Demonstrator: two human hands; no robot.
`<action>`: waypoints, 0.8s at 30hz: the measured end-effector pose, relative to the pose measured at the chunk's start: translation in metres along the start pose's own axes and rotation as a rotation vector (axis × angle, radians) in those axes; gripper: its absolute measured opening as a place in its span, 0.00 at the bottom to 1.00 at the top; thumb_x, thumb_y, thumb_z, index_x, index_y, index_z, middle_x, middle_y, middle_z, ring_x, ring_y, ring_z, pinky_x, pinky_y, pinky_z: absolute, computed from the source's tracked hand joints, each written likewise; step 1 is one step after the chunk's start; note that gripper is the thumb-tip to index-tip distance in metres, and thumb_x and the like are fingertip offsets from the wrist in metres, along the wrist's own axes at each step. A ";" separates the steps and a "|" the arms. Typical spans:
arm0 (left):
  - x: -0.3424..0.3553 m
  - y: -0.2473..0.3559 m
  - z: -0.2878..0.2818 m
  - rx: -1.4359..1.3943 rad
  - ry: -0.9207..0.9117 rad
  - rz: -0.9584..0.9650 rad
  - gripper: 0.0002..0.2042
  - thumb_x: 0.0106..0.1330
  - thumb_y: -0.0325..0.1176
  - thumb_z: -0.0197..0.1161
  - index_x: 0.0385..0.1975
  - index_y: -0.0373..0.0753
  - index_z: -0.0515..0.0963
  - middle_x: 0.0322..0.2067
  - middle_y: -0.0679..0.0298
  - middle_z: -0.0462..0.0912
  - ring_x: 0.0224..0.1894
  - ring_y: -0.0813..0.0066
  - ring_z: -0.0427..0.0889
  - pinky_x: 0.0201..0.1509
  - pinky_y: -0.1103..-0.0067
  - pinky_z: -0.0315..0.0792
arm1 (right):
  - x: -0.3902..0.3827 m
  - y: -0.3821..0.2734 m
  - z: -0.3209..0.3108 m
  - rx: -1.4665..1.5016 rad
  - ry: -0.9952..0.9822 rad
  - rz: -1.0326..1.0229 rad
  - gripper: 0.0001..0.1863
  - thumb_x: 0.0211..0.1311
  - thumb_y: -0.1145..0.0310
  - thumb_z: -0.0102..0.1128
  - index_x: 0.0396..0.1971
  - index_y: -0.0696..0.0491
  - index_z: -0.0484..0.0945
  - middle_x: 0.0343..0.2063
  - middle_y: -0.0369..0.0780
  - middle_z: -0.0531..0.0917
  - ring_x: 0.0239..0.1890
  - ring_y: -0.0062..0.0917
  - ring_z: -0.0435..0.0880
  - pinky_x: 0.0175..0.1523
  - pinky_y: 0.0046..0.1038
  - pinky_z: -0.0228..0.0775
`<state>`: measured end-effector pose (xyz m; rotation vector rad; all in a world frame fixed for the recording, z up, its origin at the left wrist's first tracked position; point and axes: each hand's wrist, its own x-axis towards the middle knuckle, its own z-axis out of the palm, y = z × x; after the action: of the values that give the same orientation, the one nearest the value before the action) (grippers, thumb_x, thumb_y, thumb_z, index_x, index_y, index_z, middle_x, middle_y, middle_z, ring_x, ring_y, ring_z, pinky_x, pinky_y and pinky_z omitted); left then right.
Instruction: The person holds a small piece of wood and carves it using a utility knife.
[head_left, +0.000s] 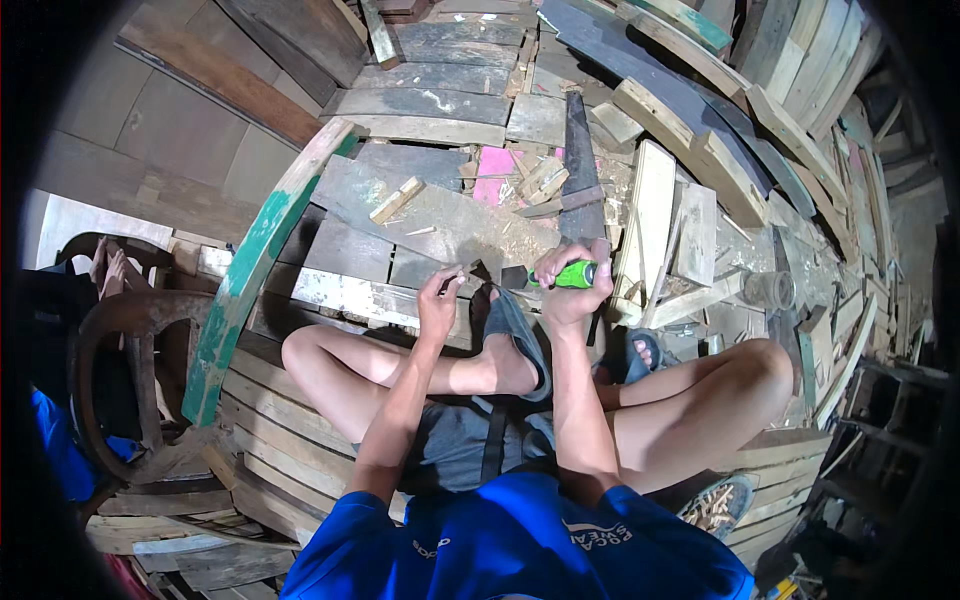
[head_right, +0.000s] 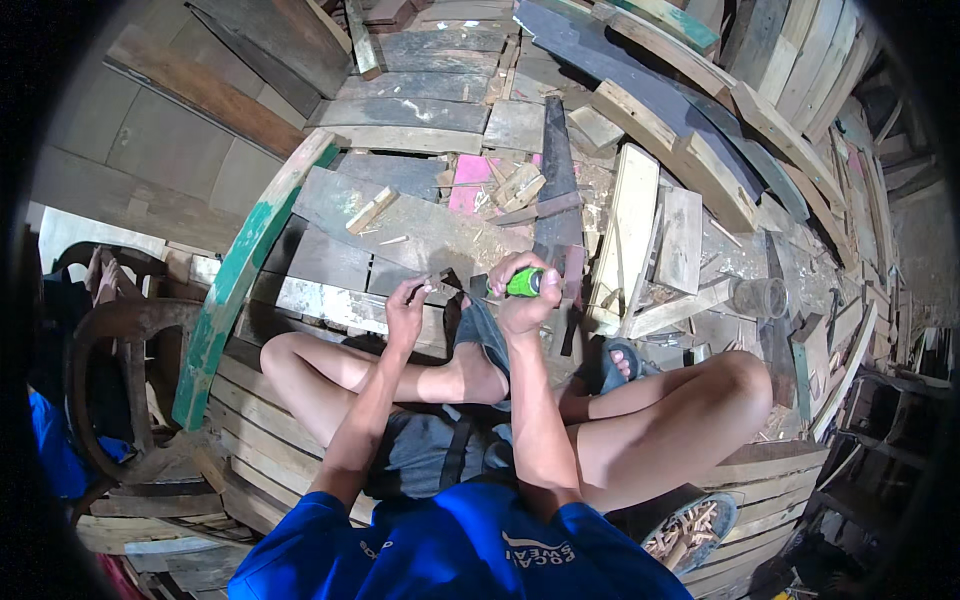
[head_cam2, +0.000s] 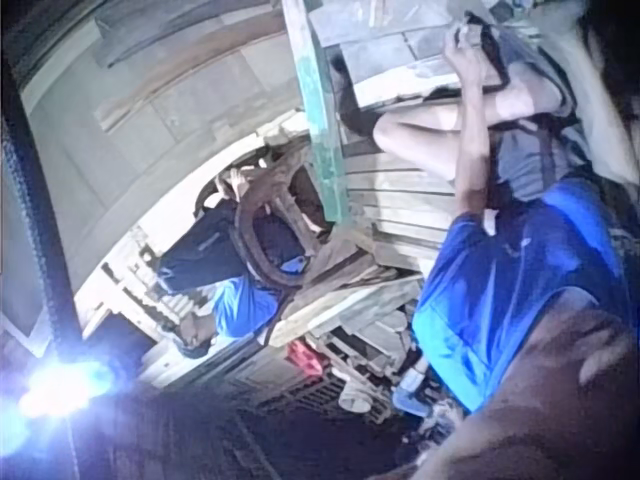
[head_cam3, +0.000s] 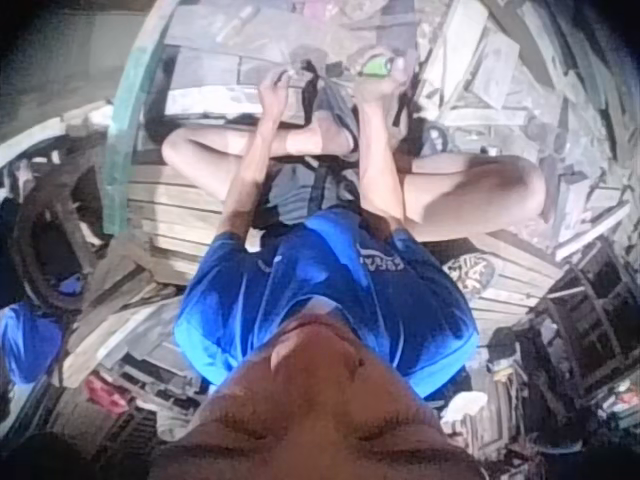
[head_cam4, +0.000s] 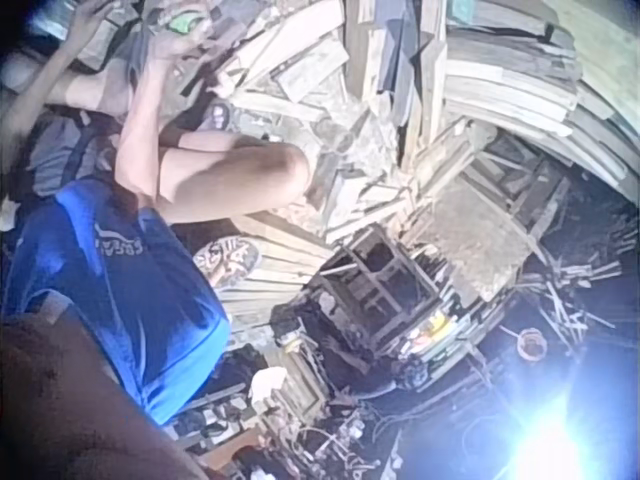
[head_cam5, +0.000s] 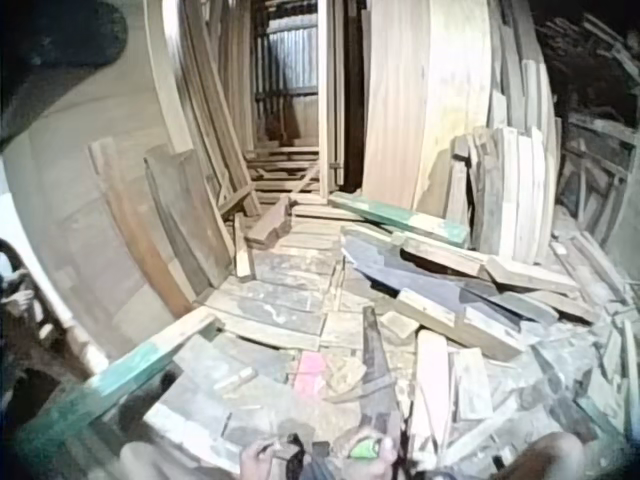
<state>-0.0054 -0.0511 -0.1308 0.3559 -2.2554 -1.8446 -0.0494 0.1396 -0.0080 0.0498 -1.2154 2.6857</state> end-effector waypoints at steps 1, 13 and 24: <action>0.000 -0.002 0.001 -0.042 -0.003 -0.006 0.08 0.62 0.23 0.60 0.40 0.30 0.78 0.37 0.57 0.83 0.38 0.78 0.80 0.45 0.82 0.73 | -0.001 -0.001 0.003 -0.017 0.001 -0.007 0.36 0.59 0.34 0.33 0.13 0.55 0.64 0.10 0.38 0.63 0.13 0.24 0.61 0.24 0.27 0.55; 0.001 0.005 -0.004 -0.148 -0.046 -0.157 0.06 0.61 0.24 0.62 0.37 0.32 0.78 0.36 0.62 0.82 0.37 0.81 0.78 0.46 0.83 0.72 | 0.006 0.007 0.018 -0.504 -0.085 -0.197 0.23 0.67 0.47 0.46 0.37 0.56 0.69 0.36 0.40 0.71 0.35 0.25 0.74 0.41 0.29 0.68; 0.009 0.004 -0.005 -0.351 -0.010 -0.272 0.08 0.62 0.24 0.61 0.40 0.33 0.79 0.35 0.64 0.82 0.38 0.80 0.79 0.47 0.83 0.71 | 0.027 0.009 0.025 -0.323 0.090 -0.152 0.15 0.68 0.55 0.49 0.37 0.52 0.66 0.21 0.36 0.71 0.20 0.20 0.71 0.25 0.22 0.63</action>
<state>-0.0128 -0.0577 -0.1261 0.6146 -1.9106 -2.3302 -0.0785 0.1190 0.0046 -0.0247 -1.5321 2.3083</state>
